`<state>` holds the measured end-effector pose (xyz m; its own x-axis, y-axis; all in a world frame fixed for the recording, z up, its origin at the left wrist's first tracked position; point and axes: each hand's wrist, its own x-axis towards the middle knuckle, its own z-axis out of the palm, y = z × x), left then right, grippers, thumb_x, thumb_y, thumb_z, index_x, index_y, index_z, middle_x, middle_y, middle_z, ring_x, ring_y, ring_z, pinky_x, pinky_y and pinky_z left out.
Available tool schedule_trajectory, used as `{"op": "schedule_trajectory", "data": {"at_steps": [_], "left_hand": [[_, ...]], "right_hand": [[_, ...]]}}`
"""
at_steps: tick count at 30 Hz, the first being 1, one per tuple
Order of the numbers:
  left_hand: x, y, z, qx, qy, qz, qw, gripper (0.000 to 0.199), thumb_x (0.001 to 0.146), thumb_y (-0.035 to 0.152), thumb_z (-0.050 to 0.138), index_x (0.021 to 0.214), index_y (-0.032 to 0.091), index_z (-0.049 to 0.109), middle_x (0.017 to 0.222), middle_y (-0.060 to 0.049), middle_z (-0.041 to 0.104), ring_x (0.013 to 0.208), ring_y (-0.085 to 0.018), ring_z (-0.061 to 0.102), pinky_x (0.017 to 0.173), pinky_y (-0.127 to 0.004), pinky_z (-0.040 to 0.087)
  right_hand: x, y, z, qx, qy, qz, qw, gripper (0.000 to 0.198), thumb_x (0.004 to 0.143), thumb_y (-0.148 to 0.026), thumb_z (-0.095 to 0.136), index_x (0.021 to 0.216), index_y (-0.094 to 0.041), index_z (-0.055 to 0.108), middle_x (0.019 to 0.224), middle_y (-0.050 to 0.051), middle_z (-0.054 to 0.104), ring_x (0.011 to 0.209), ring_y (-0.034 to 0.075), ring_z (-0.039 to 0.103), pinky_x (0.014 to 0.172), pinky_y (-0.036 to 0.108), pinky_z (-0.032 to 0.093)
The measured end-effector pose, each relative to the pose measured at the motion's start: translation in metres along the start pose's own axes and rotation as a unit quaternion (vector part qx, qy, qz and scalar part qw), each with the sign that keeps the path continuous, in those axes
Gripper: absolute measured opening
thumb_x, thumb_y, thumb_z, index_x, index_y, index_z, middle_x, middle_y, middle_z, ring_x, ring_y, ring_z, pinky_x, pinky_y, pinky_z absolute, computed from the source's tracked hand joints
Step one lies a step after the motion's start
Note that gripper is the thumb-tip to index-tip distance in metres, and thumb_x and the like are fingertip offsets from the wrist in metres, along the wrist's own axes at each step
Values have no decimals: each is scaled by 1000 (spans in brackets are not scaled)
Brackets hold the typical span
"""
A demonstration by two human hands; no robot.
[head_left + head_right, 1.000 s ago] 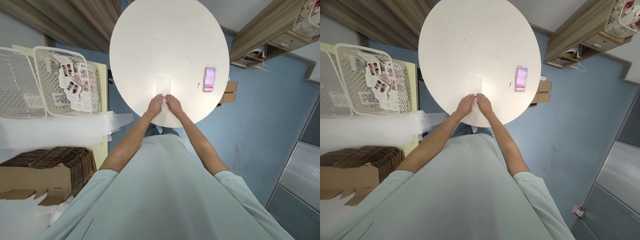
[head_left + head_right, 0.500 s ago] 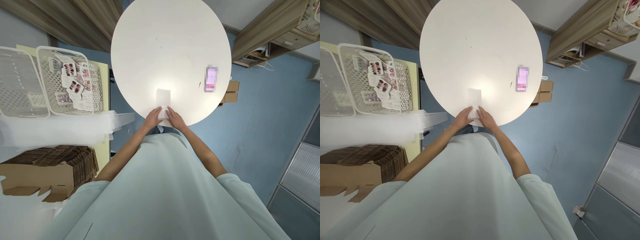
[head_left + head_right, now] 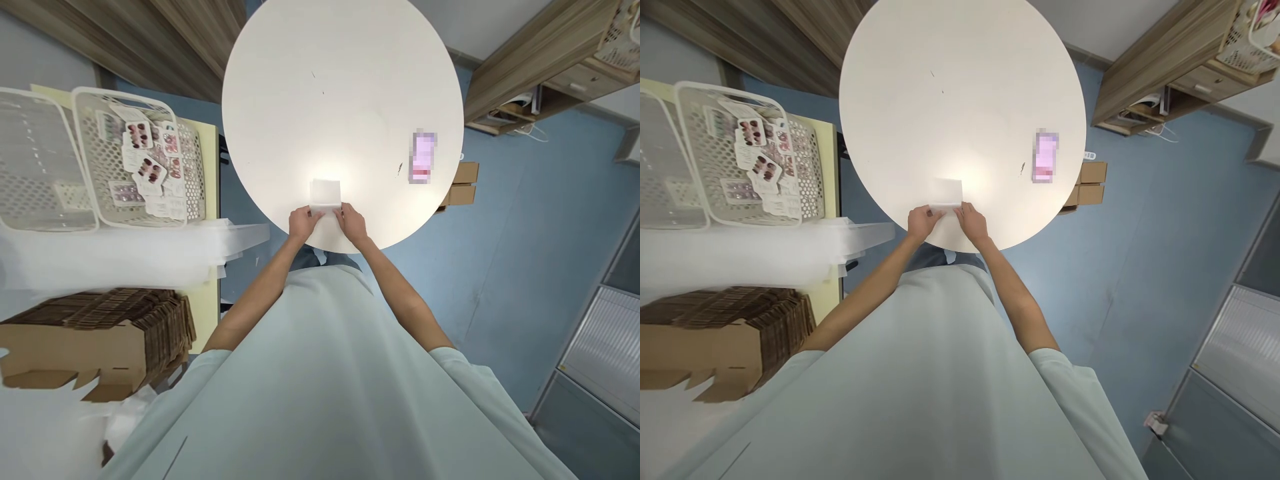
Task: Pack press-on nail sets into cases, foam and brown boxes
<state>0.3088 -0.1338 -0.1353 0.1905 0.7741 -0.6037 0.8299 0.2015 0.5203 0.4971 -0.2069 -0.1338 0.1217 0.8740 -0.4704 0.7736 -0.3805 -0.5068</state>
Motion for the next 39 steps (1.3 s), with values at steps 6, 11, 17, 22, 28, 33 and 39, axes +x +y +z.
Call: {"op": "schedule_trajectory", "data": {"at_steps": [6, 11, 17, 22, 28, 33, 39], "left_hand": [[8, 12, 6, 19, 17, -27, 999, 24, 100, 46, 73, 97, 22, 70, 96, -9, 76, 94, -29, 70, 84, -38, 53], [12, 16, 11, 16, 30, -46, 998, 23, 100, 45, 73, 104, 23, 68, 99, -11, 74, 102, -35, 70, 92, -44, 55], [37, 16, 3, 49, -20, -47, 998, 25, 94, 41, 81, 99, 22, 67, 101, -14, 75, 109, -39, 71, 97, -50, 57], [40, 4, -9, 41, -23, 5, 999, 33, 88, 38, 86, 112, 24, 68, 111, -13, 76, 119, -40, 70, 107, -54, 57], [12, -5, -20, -5, 34, -67, 997, 55, 94, 37, 84, 138, 19, 57, 136, -20, 71, 127, -39, 70, 112, -54, 54], [-3, -1, -17, -49, -20, -67, 996, 27, 101, 34, 75, 121, 23, 60, 122, -12, 79, 123, -32, 74, 109, -47, 55], [0, -3, -27, -44, -29, -15, 998, 32, 95, 24, 80, 120, 23, 60, 135, -15, 71, 121, -32, 73, 107, -47, 57]], "right_hand": [[24, 0, 2, 79, 21, 54, 995, 38, 115, -42, 57, 142, -18, 66, 127, 12, 75, 106, 25, 74, 99, 40, 63], [31, -6, 0, 64, 49, 46, 996, 54, 112, -36, 55, 165, -22, 53, 149, 17, 66, 121, 32, 72, 102, 49, 65], [39, -26, -14, -62, -8, -101, 993, 47, 109, -8, 44, 150, -16, 66, 164, 20, 58, 155, 36, 50, 127, 57, 47], [37, -30, -8, -61, 1, -80, 995, 28, 110, -17, 55, 133, -14, 72, 142, 22, 69, 134, 38, 62, 117, 57, 53], [24, -34, 9, 44, 23, 70, 996, 35, 104, -31, 72, 137, -19, 67, 120, 15, 78, 105, 32, 75, 97, 48, 64], [14, -37, 14, 140, 65, 184, 971, 56, 98, -31, 80, 148, -19, 59, 102, 8, 85, 105, 31, 81, 99, 45, 63], [12, -60, 26, 184, 100, 273, 939, 19, 95, -36, 80, 104, -21, 75, 102, 11, 87, 102, 29, 84, 101, 45, 64]]}}
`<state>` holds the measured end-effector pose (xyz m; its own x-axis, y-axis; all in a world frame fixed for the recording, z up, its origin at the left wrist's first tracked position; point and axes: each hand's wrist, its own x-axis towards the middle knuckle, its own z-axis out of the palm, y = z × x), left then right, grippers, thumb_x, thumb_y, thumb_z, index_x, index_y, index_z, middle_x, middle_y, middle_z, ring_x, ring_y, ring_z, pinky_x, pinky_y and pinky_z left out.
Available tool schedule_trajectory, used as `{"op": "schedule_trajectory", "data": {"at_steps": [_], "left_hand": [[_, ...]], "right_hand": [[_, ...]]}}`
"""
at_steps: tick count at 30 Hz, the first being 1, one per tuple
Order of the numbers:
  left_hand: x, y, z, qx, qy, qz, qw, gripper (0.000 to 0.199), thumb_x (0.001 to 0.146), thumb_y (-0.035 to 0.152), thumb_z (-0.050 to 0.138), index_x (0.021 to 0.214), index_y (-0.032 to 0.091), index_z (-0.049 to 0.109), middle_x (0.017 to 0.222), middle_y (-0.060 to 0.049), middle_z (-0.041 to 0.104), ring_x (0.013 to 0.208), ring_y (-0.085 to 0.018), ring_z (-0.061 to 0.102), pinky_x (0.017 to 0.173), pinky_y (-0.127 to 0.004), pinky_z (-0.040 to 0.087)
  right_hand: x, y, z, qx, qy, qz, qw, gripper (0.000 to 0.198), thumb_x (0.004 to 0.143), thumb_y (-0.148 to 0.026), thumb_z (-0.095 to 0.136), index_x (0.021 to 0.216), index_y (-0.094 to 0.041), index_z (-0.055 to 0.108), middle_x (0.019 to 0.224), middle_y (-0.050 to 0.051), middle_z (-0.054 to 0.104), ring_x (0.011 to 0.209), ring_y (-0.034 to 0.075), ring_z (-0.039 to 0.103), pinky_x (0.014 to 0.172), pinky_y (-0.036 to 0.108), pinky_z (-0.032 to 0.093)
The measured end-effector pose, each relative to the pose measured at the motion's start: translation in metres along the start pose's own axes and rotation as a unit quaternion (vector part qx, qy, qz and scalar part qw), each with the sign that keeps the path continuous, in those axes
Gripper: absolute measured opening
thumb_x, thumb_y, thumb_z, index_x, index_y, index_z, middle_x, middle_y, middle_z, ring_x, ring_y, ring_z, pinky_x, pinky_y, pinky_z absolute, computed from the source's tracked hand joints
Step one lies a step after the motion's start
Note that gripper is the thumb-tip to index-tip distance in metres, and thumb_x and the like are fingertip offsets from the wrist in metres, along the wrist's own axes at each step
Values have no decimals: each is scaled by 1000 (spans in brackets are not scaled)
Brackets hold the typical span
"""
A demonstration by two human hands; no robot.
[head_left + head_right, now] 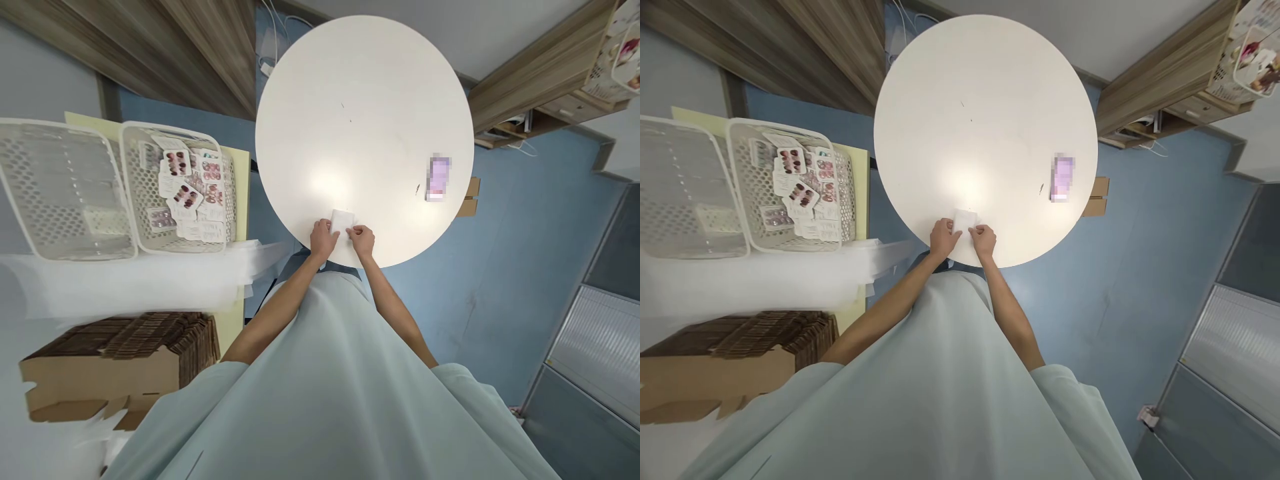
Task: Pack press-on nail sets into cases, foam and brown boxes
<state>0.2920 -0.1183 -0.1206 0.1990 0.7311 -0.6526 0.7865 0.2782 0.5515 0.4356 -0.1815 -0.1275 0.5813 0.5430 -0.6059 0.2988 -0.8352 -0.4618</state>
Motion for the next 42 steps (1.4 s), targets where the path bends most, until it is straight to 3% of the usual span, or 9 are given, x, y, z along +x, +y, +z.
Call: {"op": "schedule_trajectory", "data": {"at_steps": [4, 9, 12, 16, 21, 26, 31, 37, 42], "left_hand": [[21, -20, -36, 5, 18, 4, 1000, 31, 94, 24, 81, 119, 25, 62, 131, -13, 72, 119, -33, 72, 107, -49, 57], [46, -62, -94, -3, 71, -23, 997, 36, 95, 30, 81, 125, 24, 63, 129, -13, 75, 114, -30, 74, 105, -47, 59], [47, -76, -115, -4, 91, -30, 995, 40, 97, 30, 78, 132, 24, 62, 127, -12, 76, 118, -31, 73, 107, -47, 57], [36, -71, -118, 9, 97, -18, 995, 42, 101, 28, 69, 142, 24, 61, 136, -15, 68, 119, -33, 72, 106, -48, 58], [15, -58, -106, 29, 139, -6, 990, 36, 101, 24, 61, 135, 33, 70, 141, -13, 63, 131, -36, 68, 108, -50, 59], [-34, -62, -95, -25, 179, -8, 984, 33, 106, 30, 58, 136, 31, 71, 138, -14, 67, 120, -32, 74, 106, -47, 61], [-114, -83, -78, -85, 226, -23, 970, 32, 104, 23, 52, 127, 22, 74, 130, -15, 75, 105, -27, 76, 100, -42, 63], [-204, -110, -54, -158, 294, -102, 937, 32, 93, 25, 58, 119, 18, 76, 109, -10, 82, 91, -23, 75, 92, -37, 63], [-244, -121, -56, -213, 345, -128, 905, 38, 92, 37, 62, 120, 17, 78, 104, -10, 82, 88, -23, 73, 90, -37, 63]], "right_hand": [[-1, -36, 34, -7, 11, -6, 1000, 16, 97, -36, 76, 101, -20, 77, 106, 13, 87, 103, 29, 83, 100, 45, 64], [10, -98, 89, -33, -32, -83, 996, 13, 98, -35, 75, 103, -22, 76, 111, 13, 86, 109, 31, 82, 103, 48, 64], [12, -122, 107, -58, -52, -113, 990, 12, 99, -32, 74, 104, -22, 75, 112, 15, 85, 111, 33, 81, 103, 48, 64], [5, -131, 104, -82, -69, -132, 985, 21, 105, -31, 70, 122, -20, 71, 114, 14, 85, 112, 31, 82, 101, 45, 64], [-10, -123, 79, -93, -86, -176, 976, 38, 106, -21, 60, 144, -17, 60, 123, 15, 83, 113, 26, 82, 99, 38, 63], [-37, -93, 43, -34, -91, -204, 974, 33, 107, -30, 59, 139, -21, 64, 120, 13, 82, 104, 25, 81, 92, 37, 65], [-64, -52, 11, 11, -132, -214, 968, 25, 103, -31, 62, 125, -22, 69, 115, 10, 82, 102, 24, 81, 95, 38, 64], [-89, -26, -3, 32, -184, -237, 953, 24, 102, -33, 62, 121, -21, 71, 108, 9, 82, 102, 24, 79, 98, 37, 62], [-117, -30, -6, 33, -211, -282, 935, 24, 103, -35, 61, 119, -21, 72, 108, 9, 83, 101, 23, 79, 97, 36, 63]]}}
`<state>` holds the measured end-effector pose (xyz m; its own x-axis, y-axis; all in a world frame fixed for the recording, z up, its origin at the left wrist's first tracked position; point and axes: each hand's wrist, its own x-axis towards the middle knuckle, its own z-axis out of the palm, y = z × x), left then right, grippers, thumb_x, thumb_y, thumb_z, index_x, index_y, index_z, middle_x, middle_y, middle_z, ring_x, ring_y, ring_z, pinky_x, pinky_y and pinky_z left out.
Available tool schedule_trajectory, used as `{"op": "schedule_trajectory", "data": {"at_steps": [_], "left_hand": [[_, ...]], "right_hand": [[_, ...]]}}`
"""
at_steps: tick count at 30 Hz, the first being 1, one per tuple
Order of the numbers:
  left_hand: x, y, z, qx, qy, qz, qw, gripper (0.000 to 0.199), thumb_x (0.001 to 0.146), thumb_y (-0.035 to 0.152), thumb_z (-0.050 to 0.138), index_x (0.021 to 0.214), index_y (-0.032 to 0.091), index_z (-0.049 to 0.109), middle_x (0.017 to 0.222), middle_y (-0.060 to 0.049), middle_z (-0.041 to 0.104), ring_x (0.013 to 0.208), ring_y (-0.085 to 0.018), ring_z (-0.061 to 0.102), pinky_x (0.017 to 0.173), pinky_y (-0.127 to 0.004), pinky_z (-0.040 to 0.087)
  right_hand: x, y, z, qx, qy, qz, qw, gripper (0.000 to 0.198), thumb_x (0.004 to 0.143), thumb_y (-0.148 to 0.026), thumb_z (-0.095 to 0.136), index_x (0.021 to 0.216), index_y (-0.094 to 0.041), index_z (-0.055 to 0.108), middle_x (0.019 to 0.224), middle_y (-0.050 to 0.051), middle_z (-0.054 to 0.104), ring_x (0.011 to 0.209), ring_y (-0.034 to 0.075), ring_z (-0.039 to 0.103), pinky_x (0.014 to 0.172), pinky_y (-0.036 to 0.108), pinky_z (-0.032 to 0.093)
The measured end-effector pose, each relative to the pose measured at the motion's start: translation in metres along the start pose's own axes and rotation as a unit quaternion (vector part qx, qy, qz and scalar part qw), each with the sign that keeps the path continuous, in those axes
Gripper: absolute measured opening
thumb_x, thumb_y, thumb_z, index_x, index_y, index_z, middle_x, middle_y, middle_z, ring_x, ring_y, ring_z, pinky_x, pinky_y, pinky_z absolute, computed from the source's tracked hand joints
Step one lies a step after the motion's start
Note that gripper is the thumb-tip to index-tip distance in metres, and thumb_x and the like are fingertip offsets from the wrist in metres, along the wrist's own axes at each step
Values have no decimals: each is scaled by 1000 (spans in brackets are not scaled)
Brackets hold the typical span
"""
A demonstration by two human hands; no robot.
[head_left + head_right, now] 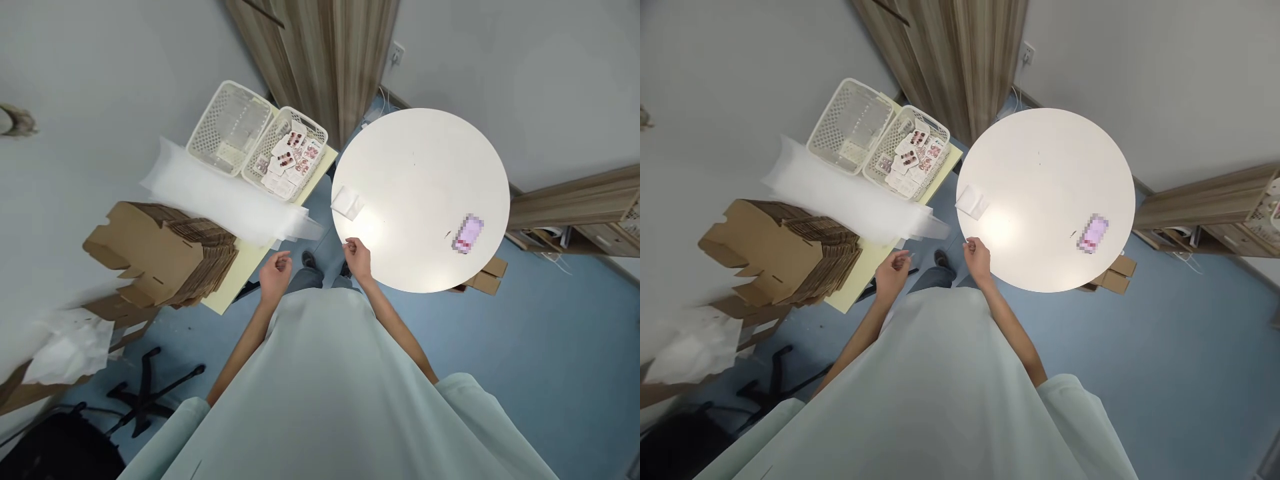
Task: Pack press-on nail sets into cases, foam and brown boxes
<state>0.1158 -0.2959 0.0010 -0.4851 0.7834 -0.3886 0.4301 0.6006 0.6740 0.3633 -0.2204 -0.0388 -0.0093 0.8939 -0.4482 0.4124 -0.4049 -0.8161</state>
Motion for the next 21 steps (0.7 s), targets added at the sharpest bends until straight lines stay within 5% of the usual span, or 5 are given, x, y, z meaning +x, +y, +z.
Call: {"op": "schedule_trajectory", "data": {"at_steps": [9, 13, 17, 21], "left_hand": [[12, -29, -76, -72, 68, 6, 995, 38, 95, 41, 61, 121, 17, 76, 95, -8, 82, 96, -24, 80, 95, -36, 63], [35, -85, -136, 52, 68, -18, 996, 38, 97, 38, 60, 125, 18, 76, 101, -10, 85, 103, -29, 81, 103, -43, 61], [59, -150, -195, 195, 29, 7, 980, 48, 95, 45, 65, 132, 15, 74, 136, -20, 79, 131, -39, 73, 113, -50, 57], [78, -193, -228, 237, -39, 33, 970, 54, 98, 45, 61, 138, 12, 72, 147, -23, 73, 132, -41, 71, 112, -50, 58]], "right_hand": [[-38, -59, 41, -5, -33, -102, 994, 25, 105, -40, 62, 118, -22, 74, 112, 9, 83, 107, 23, 79, 100, 37, 65], [-57, -84, 81, -19, -51, -132, 990, 26, 105, -41, 63, 117, -21, 75, 110, 10, 84, 105, 24, 80, 98, 38, 65], [-77, -106, 131, -33, -72, -168, 983, 26, 105, -41, 63, 115, -21, 76, 110, 11, 84, 103, 25, 80, 96, 38, 66], [-95, -123, 181, -60, -101, -191, 975, 25, 106, -39, 62, 115, -21, 77, 110, 10, 84, 101, 24, 81, 93, 37, 66]]}}
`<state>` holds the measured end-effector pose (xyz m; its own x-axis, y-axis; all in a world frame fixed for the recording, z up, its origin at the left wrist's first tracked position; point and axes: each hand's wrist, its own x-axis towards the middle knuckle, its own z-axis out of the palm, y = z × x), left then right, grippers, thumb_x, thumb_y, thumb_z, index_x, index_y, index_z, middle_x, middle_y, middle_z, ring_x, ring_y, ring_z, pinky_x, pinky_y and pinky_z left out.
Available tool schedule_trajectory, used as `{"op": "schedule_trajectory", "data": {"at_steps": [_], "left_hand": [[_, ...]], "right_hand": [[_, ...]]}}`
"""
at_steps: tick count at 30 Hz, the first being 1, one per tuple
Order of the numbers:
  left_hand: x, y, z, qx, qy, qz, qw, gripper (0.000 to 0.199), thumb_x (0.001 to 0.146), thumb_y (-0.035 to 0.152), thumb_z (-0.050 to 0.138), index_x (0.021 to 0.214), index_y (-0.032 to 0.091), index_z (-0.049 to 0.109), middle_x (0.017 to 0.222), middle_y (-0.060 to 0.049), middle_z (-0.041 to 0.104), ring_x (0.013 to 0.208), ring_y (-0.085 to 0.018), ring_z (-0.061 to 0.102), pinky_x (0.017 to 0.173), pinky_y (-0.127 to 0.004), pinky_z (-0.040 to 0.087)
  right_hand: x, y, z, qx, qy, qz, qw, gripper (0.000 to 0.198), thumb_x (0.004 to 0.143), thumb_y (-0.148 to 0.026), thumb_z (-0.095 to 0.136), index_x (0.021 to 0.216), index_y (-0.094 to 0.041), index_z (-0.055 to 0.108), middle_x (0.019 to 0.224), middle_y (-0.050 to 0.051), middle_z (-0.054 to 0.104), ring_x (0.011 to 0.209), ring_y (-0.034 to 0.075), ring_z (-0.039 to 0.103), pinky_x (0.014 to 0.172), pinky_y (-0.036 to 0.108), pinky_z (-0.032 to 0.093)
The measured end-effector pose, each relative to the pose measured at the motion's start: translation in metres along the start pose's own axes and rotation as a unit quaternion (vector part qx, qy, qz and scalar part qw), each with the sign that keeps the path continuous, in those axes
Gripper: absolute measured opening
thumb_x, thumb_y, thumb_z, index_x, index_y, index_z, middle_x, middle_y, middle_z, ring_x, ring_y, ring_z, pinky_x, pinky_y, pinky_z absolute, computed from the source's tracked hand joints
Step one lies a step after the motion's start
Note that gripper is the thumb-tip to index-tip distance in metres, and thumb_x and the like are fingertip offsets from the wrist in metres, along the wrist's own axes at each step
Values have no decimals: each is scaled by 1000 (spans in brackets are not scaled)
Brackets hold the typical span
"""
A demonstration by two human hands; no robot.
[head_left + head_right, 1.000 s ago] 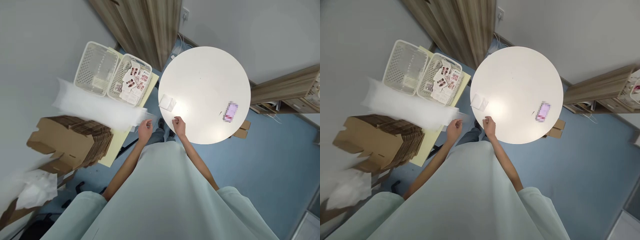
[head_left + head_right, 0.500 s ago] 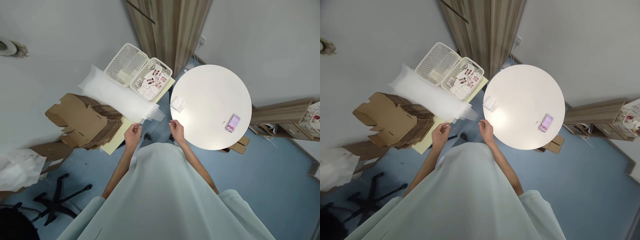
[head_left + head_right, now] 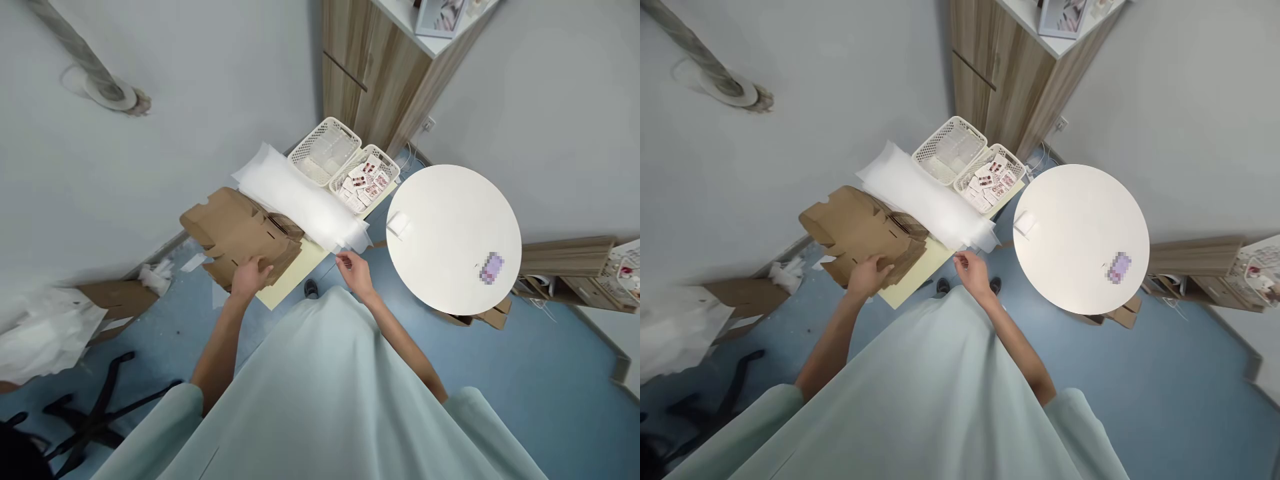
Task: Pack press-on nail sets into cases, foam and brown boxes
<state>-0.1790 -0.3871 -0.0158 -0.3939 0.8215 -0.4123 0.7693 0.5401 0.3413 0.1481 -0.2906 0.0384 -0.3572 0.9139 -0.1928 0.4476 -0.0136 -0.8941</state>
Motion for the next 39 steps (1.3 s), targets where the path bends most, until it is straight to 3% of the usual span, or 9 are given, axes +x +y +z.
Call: {"op": "schedule_trajectory", "data": {"at_steps": [4, 10, 15, 19, 23, 29, 34, 37, 39], "left_hand": [[8, -20, -4, -14, -14, 38, 999, 51, 103, 41, 55, 140, 11, 72, 146, -22, 75, 132, -38, 72, 114, -48, 57], [14, -25, -6, -20, -33, 96, 995, 45, 102, 40, 59, 135, 15, 75, 139, -19, 78, 129, -36, 74, 113, -46, 58], [18, -22, -6, -35, -13, 97, 995, 49, 107, 24, 38, 135, 15, 77, 132, -19, 82, 125, -35, 76, 110, -45, 57], [18, -15, -6, -24, -1, 85, 996, 46, 104, 21, 43, 132, 12, 78, 130, -24, 80, 119, -36, 77, 103, -44, 58], [15, -12, -2, 5, -2, 92, 996, 40, 104, 23, 48, 127, 15, 80, 126, -21, 80, 115, -36, 76, 96, -42, 58], [4, -7, -8, -26, -7, 97, 995, 40, 105, 22, 48, 119, 19, 85, 123, -17, 79, 115, -33, 74, 99, -41, 57], [-20, -4, -47, -103, 103, 107, 983, 42, 105, 25, 49, 126, 20, 85, 123, -15, 79, 117, -35, 72, 105, -46, 58], [-40, 0, -81, -152, 202, 126, 959, 45, 108, 27, 46, 135, 23, 83, 130, -12, 80, 122, -32, 73, 111, -47, 58], [-53, 6, -102, -181, 262, 153, 935, 46, 112, 28, 45, 141, 25, 80, 138, -10, 79, 130, -29, 72, 117, -46, 58]], "right_hand": [[5, -22, 45, -46, -37, -3, 998, 21, 108, -32, 62, 117, -22, 77, 112, 9, 84, 99, 22, 80, 94, 36, 64], [25, -50, 99, -149, -131, -32, 980, 20, 111, -24, 61, 123, -20, 76, 119, 9, 82, 103, 20, 78, 95, 31, 59], [42, -69, 129, -272, -213, -56, 937, 29, 114, -23, 58, 138, -19, 73, 129, 12, 80, 113, 24, 77, 101, 33, 57], [54, -75, 150, -373, -276, -46, 885, 46, 114, -22, 54, 160, -23, 60, 139, 14, 79, 126, 29, 77, 105, 38, 60], [60, -71, 169, -435, -326, 18, 839, 41, 106, -7, 55, 141, -17, 73, 133, 20, 82, 124, 33, 80, 100, 42, 63], [69, -66, 184, -453, -334, 42, 826, 23, 96, -3, 67, 109, -14, 82, 121, 22, 85, 121, 36, 81, 102, 44, 64], [75, -70, 187, -444, -330, 49, 832, 20, 90, -7, 74, 106, -15, 83, 112, 20, 87, 119, 37, 82, 101, 45, 66], [74, -74, 181, -422, -323, 38, 846, 17, 90, -11, 78, 104, -19, 83, 115, 19, 86, 119, 37, 81, 97, 43, 66], [74, -79, 168, -406, -317, 26, 857, 9, 97, -19, 76, 103, -20, 83, 116, 17, 86, 115, 36, 82, 93, 42, 65]]}}
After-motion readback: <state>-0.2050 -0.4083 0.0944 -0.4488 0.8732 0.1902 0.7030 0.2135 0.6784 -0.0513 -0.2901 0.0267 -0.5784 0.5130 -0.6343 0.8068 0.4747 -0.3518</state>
